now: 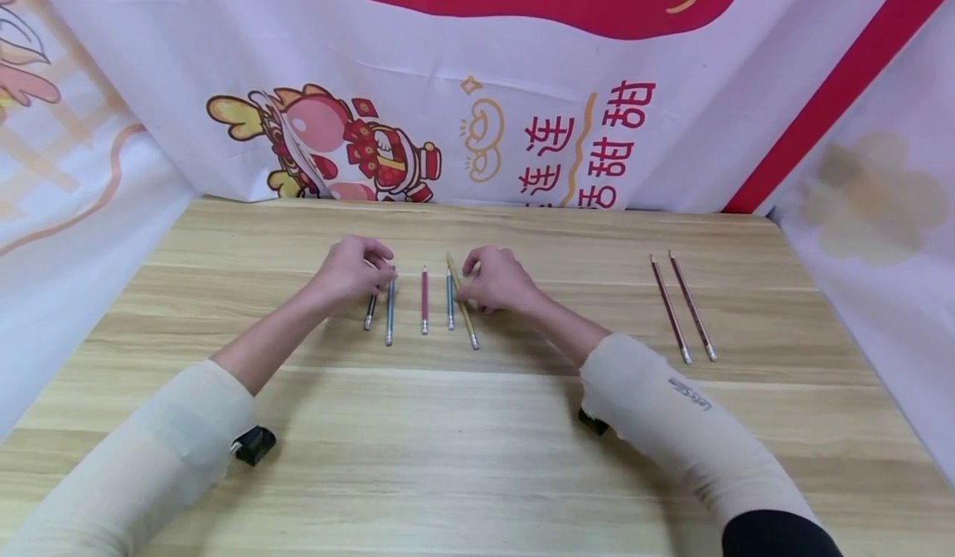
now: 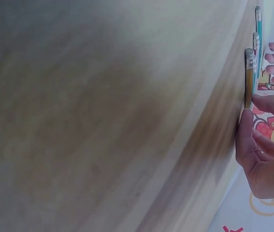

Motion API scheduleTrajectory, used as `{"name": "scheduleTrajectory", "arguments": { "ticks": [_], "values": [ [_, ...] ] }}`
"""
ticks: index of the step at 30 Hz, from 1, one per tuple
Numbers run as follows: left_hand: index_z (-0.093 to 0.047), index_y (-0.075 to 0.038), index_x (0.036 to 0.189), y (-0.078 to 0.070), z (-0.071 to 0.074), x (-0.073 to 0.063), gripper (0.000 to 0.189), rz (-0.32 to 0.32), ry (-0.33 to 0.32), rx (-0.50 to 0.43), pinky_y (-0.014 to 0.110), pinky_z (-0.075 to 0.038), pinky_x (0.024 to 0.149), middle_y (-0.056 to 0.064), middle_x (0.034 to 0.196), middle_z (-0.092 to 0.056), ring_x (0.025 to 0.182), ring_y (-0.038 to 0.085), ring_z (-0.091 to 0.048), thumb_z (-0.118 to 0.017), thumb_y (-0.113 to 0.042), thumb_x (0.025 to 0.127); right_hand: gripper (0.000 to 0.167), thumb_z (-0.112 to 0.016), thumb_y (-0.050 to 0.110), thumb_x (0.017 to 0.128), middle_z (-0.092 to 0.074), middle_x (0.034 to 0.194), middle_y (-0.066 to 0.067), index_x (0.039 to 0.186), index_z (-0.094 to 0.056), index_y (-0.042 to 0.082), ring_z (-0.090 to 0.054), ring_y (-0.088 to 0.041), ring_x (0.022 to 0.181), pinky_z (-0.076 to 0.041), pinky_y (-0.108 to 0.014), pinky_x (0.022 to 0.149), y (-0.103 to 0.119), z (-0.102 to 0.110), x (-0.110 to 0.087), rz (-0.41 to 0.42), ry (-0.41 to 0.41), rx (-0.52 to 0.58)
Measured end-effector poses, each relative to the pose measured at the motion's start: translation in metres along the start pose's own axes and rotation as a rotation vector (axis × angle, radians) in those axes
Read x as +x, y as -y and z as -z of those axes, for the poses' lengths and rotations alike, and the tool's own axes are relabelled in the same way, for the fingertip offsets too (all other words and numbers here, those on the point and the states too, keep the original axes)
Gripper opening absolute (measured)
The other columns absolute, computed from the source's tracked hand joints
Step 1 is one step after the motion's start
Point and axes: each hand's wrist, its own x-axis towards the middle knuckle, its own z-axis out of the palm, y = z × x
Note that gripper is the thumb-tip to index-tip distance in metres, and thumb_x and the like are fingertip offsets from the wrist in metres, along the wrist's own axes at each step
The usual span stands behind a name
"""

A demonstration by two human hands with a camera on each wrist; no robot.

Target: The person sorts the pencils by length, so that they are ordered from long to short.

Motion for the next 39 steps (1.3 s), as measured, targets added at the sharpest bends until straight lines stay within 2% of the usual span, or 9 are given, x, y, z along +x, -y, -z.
{"name": "scheduleTrajectory", "arguments": {
  "ticks": [5,10,14,22,28,33,39],
  "values": [
    [-0.059,0.012,0.131,-0.001,0.000,0.001,0.036,-0.027,-0.015,0.037,0.033,-0.065,0.074,0.021,0.107,-0.064,0.086,0.028,-0.067,-0.067,-0.002,0.099,0.032,-0.088,0.015,0.084,-0.071,0.077,-0.009,0.107,-0.067,0.005,-0.063,-0.016,0.055,-0.061,-0.027,0.050,0.003,-0.001,0.003,-0.017,-0.014,-0.027],
    [-0.060,0.012,0.130,-0.003,0.001,0.002,0.036,-0.038,-0.021,0.056,0.033,-0.066,0.073,0.021,0.105,-0.065,0.085,0.028,-0.067,-0.068,-0.002,0.097,0.026,-0.081,0.005,0.085,-0.071,0.074,-0.010,0.106,-0.066,0.002,-0.065,-0.016,0.054,-0.062,-0.027,0.051,0.003,0.000,0.004,-0.023,-0.023,-0.010],
    [-0.060,0.013,0.129,-0.005,0.000,0.003,0.036,-0.035,-0.015,0.060,0.033,-0.066,0.073,0.021,0.105,-0.065,0.084,0.027,-0.067,-0.068,-0.001,0.097,0.024,-0.077,-0.001,0.084,-0.071,0.073,-0.011,0.105,-0.067,0.000,-0.066,-0.017,0.054,-0.063,-0.028,0.051,0.003,0.002,0.002,-0.022,-0.040,-0.023],
    [-0.058,0.012,0.131,-0.004,-0.002,0.006,0.037,-0.017,-0.005,0.059,0.033,-0.066,0.074,0.022,0.106,-0.064,0.083,0.026,-0.068,-0.067,-0.001,0.098,0.016,-0.078,0.003,0.084,-0.070,0.079,-0.012,0.094,-0.066,0.003,-0.062,-0.015,0.049,-0.062,-0.027,0.049,0.002,0.004,0.002,-0.057,-0.050,-0.073],
    [-0.058,0.014,0.130,-0.002,-0.003,0.007,0.036,-0.022,-0.007,0.052,0.034,-0.067,0.074,0.023,0.106,-0.064,0.082,0.026,-0.068,-0.068,0.001,0.097,0.018,-0.079,0.005,0.086,-0.070,0.082,-0.012,0.098,-0.065,0.003,-0.061,-0.015,0.053,-0.062,-0.026,0.050,0.000,0.006,0.000,-0.076,-0.047,-0.030],
    [-0.060,0.015,0.126,0.000,-0.005,0.008,0.035,-0.055,-0.016,0.092,0.034,-0.067,0.072,0.024,0.103,-0.065,0.079,0.027,-0.069,-0.069,0.002,0.095,0.017,-0.077,0.007,0.088,-0.070,0.084,-0.011,0.100,-0.065,0.005,-0.061,-0.016,0.058,-0.061,-0.027,0.051,-0.001,0.009,-0.005,-0.081,-0.041,0.024],
    [-0.061,0.015,0.125,-0.001,-0.005,0.008,0.035,-0.054,-0.021,0.121,0.034,-0.067,0.073,0.025,0.104,-0.066,0.080,0.026,-0.069,-0.071,0.002,0.095,0.019,-0.074,0.008,0.090,-0.070,0.082,-0.012,0.105,-0.062,0.005,-0.063,-0.018,0.062,-0.060,-0.027,0.052,-0.004,0.015,-0.012,-0.066,-0.020,0.060]
  ]
}}
